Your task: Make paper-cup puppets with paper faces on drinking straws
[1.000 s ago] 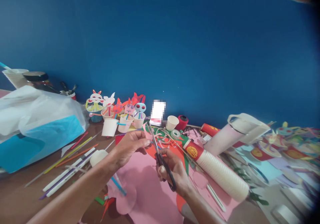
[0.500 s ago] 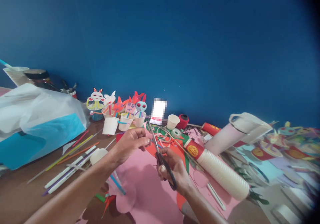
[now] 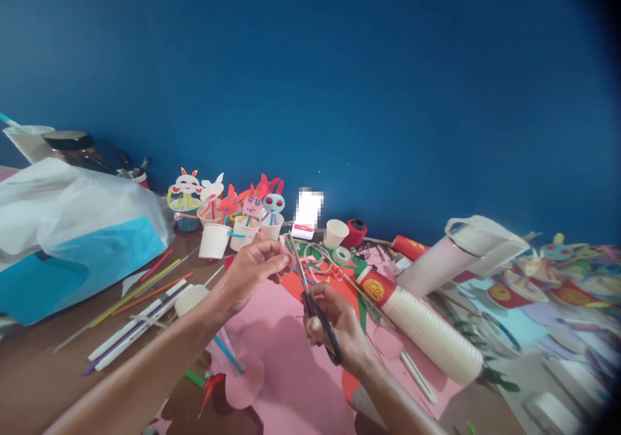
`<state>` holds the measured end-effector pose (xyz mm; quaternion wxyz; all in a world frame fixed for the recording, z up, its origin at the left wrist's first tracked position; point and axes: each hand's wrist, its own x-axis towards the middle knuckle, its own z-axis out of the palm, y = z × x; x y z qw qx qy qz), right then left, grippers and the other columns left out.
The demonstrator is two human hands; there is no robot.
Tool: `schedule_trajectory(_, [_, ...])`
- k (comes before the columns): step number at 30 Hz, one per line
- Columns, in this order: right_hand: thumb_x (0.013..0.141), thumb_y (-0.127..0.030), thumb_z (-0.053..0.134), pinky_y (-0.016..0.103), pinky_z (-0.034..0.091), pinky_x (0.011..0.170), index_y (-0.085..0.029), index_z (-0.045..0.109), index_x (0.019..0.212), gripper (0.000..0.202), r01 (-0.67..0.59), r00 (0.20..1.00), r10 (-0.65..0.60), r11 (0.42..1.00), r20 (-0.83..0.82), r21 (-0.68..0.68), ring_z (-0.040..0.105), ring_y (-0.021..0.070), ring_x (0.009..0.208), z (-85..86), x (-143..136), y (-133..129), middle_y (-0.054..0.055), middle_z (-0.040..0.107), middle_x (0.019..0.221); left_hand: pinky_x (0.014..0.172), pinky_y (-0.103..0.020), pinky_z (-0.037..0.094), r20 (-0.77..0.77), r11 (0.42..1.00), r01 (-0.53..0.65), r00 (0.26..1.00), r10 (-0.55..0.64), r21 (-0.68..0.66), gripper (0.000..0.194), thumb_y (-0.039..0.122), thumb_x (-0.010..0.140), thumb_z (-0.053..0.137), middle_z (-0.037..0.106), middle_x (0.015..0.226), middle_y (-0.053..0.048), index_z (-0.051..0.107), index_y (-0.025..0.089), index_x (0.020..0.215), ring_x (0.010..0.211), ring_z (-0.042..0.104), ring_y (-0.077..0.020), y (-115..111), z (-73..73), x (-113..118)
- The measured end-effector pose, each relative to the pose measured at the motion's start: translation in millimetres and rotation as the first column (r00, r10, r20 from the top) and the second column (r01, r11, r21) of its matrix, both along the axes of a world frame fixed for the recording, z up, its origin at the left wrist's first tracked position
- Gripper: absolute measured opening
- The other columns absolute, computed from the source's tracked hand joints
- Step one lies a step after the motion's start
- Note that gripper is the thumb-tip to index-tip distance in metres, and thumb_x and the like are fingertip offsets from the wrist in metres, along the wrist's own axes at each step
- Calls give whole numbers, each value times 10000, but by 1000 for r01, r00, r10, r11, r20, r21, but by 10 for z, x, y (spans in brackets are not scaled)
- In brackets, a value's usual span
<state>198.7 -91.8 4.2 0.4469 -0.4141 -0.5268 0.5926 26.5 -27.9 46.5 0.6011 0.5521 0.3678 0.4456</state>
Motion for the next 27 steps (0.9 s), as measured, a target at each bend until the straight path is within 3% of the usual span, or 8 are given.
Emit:
schedule_trajectory(10, [615, -527, 661, 205, 386, 430, -191, 470, 922, 494, 7, 1000, -7, 1000, 9, -8, 437, 77, 469, 22, -20, 2, -39, 498, 597, 564, -232, 404, -52, 993, -69, 996, 74, 94, 80, 216, 721, 568, 585, 660, -3, 572, 148, 680, 586, 494, -101, -13, 41, 53])
schedule_trajectory(27, [630, -501, 662, 204, 382, 440, -195, 471, 927, 467, 0, 1000, 0, 1000, -14, 20, 449, 83, 484, -12, -18, 1, -36, 500, 602, 579, -242, 412, 60, 1000, -1, 998, 2, -13, 88, 233, 709, 590, 574, 667, 1, 602, 146, 713, 594, 502, -101, -6, 11, 41])
